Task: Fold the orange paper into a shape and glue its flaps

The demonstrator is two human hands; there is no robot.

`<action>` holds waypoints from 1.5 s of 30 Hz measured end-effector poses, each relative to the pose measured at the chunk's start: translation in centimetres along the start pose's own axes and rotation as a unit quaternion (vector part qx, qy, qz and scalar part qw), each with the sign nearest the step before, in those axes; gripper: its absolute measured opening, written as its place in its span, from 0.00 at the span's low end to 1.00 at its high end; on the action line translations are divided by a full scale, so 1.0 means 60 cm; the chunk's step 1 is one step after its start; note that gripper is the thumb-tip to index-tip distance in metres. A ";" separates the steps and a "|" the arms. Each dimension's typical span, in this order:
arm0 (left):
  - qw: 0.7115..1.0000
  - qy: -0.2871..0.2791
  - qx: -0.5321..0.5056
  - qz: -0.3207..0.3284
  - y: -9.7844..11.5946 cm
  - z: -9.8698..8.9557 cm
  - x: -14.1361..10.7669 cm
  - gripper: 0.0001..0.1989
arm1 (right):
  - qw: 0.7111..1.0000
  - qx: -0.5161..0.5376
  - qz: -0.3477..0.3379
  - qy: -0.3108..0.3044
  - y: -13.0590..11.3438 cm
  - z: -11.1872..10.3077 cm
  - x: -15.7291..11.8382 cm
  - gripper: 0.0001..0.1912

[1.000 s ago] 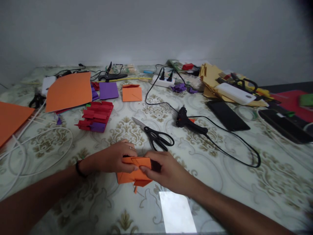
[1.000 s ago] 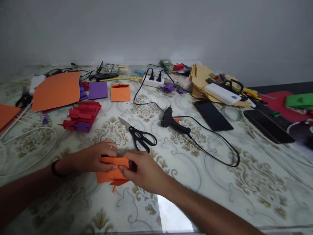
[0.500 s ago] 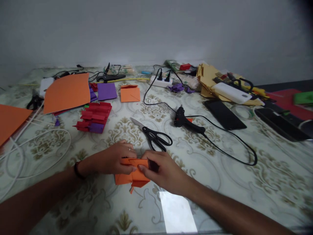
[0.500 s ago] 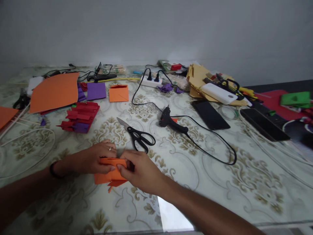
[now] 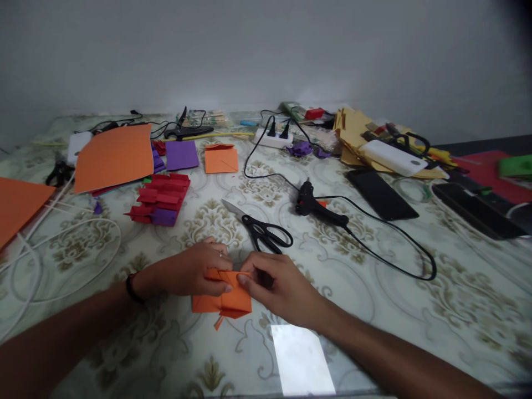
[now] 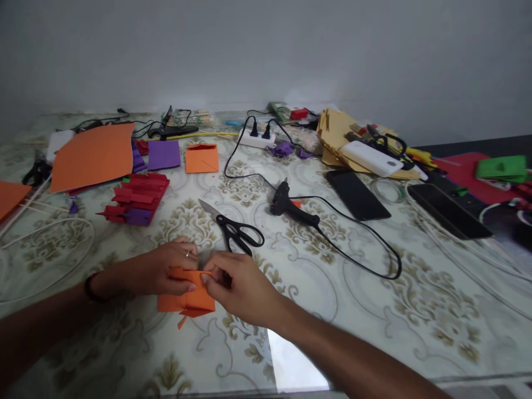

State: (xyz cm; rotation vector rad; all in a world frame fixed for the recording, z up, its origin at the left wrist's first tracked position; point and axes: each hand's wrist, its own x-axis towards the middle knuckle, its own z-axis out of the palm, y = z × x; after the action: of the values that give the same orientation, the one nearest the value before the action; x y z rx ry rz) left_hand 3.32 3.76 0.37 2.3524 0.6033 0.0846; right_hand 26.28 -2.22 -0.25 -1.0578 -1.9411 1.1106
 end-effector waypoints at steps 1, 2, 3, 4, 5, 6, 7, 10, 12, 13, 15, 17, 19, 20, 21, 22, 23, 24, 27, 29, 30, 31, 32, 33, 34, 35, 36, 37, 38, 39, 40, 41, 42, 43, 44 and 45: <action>1.000 -0.002 -0.001 0.001 0.001 -0.001 0.000 0.13 | 1.000 0.000 0.000 0.001 0.000 -0.001 0.000 0.09; 1.000 -0.003 -0.002 0.001 0.001 -0.001 0.000 0.13 | 1.000 -0.001 0.000 0.003 0.000 -0.001 0.000 0.09; 1.000 -0.004 -0.004 0.004 0.002 -0.002 0.000 0.14 | 1.000 -0.001 0.001 0.004 0.000 -0.002 0.000 0.10; 1.000 -0.004 -0.006 0.007 0.003 -0.003 0.001 0.14 | 1.000 0.000 0.005 0.005 0.000 -0.002 0.000 0.10; 1.000 -0.004 -0.008 0.011 0.004 -0.004 0.001 0.15 | 1.000 0.002 0.011 0.006 0.000 -0.004 0.000 0.10; 1.000 -0.005 -0.011 0.015 0.005 -0.005 0.001 0.16 | 1.000 0.005 0.019 0.006 -0.001 -0.005 0.000 0.11; 1.000 -0.006 -0.013 0.019 0.006 -0.006 0.002 0.17 | 1.000 0.008 0.027 0.005 -0.001 -0.007 0.000 0.11; 0.999 -0.008 -0.022 0.029 0.007 -0.007 0.003 0.19 | 0.999 0.014 0.041 -0.002 -0.002 -0.012 -0.001 0.14; 0.999 -0.006 -0.027 0.031 0.006 -0.007 0.003 0.19 | 0.999 0.016 0.041 -0.006 -0.002 -0.015 0.000 0.14; 0.999 -0.005 -0.030 0.031 0.004 -0.006 0.004 0.20 | 0.999 0.017 0.043 -0.006 -0.002 -0.016 0.000 0.14; 0.999 0.000 -0.038 0.029 0.001 -0.004 0.004 0.20 | 0.999 0.017 0.049 -0.005 -0.001 -0.018 0.000 0.14; 0.998 0.006 -0.050 0.027 -0.002 -0.003 0.004 0.21 | 0.998 0.015 0.053 -0.002 0.000 -0.019 0.000 0.13; 0.998 0.011 -0.061 0.023 -0.003 -0.002 0.004 0.21 | 0.999 0.014 0.051 0.003 0.001 -0.020 0.000 0.13; 0.997 0.015 -0.066 0.023 -0.003 -0.003 0.004 0.21 | 0.999 0.014 0.049 0.006 0.001 -0.022 0.000 0.13; 0.997 0.018 -0.071 0.022 -0.003 -0.003 0.004 0.21 | 0.999 0.014 0.047 0.010 0.001 -0.023 0.001 0.13; 0.997 0.020 -0.076 0.021 -0.002 -0.004 0.004 0.21 | 0.999 0.014 0.045 0.013 0.000 -0.024 0.001 0.13; 0.996 0.023 -0.082 0.020 -0.001 -0.005 0.005 0.21 | 0.999 0.014 0.045 0.014 0.000 -0.025 0.002 0.13; 0.996 0.025 -0.089 0.017 0.000 -0.006 0.004 0.21 | 0.999 0.015 0.046 0.014 -0.001 -0.027 0.002 0.13; 0.991 0.048 -0.125 -0.017 0.003 -0.008 0.003 0.22 | 0.999 0.008 0.051 0.006 -0.003 -0.031 0.004 0.15; 0.983 0.074 -0.161 -0.056 0.003 -0.008 0.002 0.23 | 0.998 -0.005 0.057 -0.007 -0.004 -0.033 0.004 0.18; 0.977 0.086 -0.181 -0.076 0.002 -0.008 0.001 0.23 | 0.998 -0.012 0.061 -0.016 -0.004 -0.034 0.004 0.19; 0.971 0.097 -0.199 -0.091 0.000 -0.007 0.001 0.23 | 0.997 -0.016 0.064 -0.026 -0.004 -0.034 0.004 0.20; 0.966 0.105 -0.213 -0.102 -0.001 -0.006 0.000 0.24 | 0.997 -0.018 0.068 -0.034 -0.003 -0.035 0.003 0.20; 0.963 0.114 -0.221 -0.108 -0.003 -0.006 0.000 0.24 | 0.996 -0.018 0.071 -0.042 -0.003 -0.035 0.003 0.20; 0.961 0.119 -0.223 -0.111 -0.005 -0.005 0.000 0.24 | 0.996 -0.014 0.075 -0.048 -0.002 -0.036 0.002 0.20; 0.962 0.121 -0.218 -0.110 -0.007 -0.005 0.000 0.24 | 0.995 -0.008 0.081 -0.053 -0.002 -0.036 0.002 0.20; 0.965 0.118 -0.209 -0.105 -0.009 -0.005 -0.001 0.24 | 0.994 0.002 0.090 -0.057 -0.002 -0.035 0.001 0.20; 0.968 0.114 -0.200 -0.100 -0.010 -0.006 -0.001 0.24 | 0.993 0.014 0.099 -0.060 -0.001 -0.035 0.001 0.20; 0.971 0.108 -0.192 -0.094 -0.011 -0.006 -0.001 0.24 | 0.992 0.025 0.109 -0.061 -0.001 -0.035 0.001 0.20; 0.973 0.101 -0.187 -0.088 -0.012 -0.007 0.000 0.23 | 0.990 0.036 0.118 -0.061 -0.001 -0.035 0.000 0.19; 0.975 0.093 -0.184 -0.081 -0.012 -0.008 0.000 0.23 | 0.989 0.044 0.125 -0.060 -0.002 -0.035 0.000 0.19; 0.976 0.088 -0.185 -0.074 -0.012 -0.009 0.000 0.23 | 0.989 0.050 0.129 -0.058 -0.002 -0.035 0.000 0.19; 0.977 0.084 -0.186 -0.068 -0.011 -0.009 0.001 0.23 | 0.989 0.054 0.129 -0.056 -0.002 -0.035 0.001 0.19; 0.977 0.082 -0.188 -0.061 -0.011 -0.009 0.001 0.22 | 0.989 0.057 0.127 -0.054 -0.003 -0.035 0.001 0.19; 0.977 0.080 -0.190 -0.055 -0.009 -0.010 0.001 0.21 | 0.989 0.058 0.125 -0.053 -0.003 -0.035 0.001 0.19; 0.977 0.077 -0.193 -0.053 -0.008 -0.010 0.001 0.20 | 0.989 0.060 0.124 -0.052 -0.004 -0.035 0.001 0.19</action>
State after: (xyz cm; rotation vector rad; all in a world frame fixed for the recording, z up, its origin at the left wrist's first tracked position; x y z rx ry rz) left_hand 3.04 4.45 0.49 1.9464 0.7168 0.3095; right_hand 27.92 -1.50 0.84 -1.2194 -1.8309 1.4260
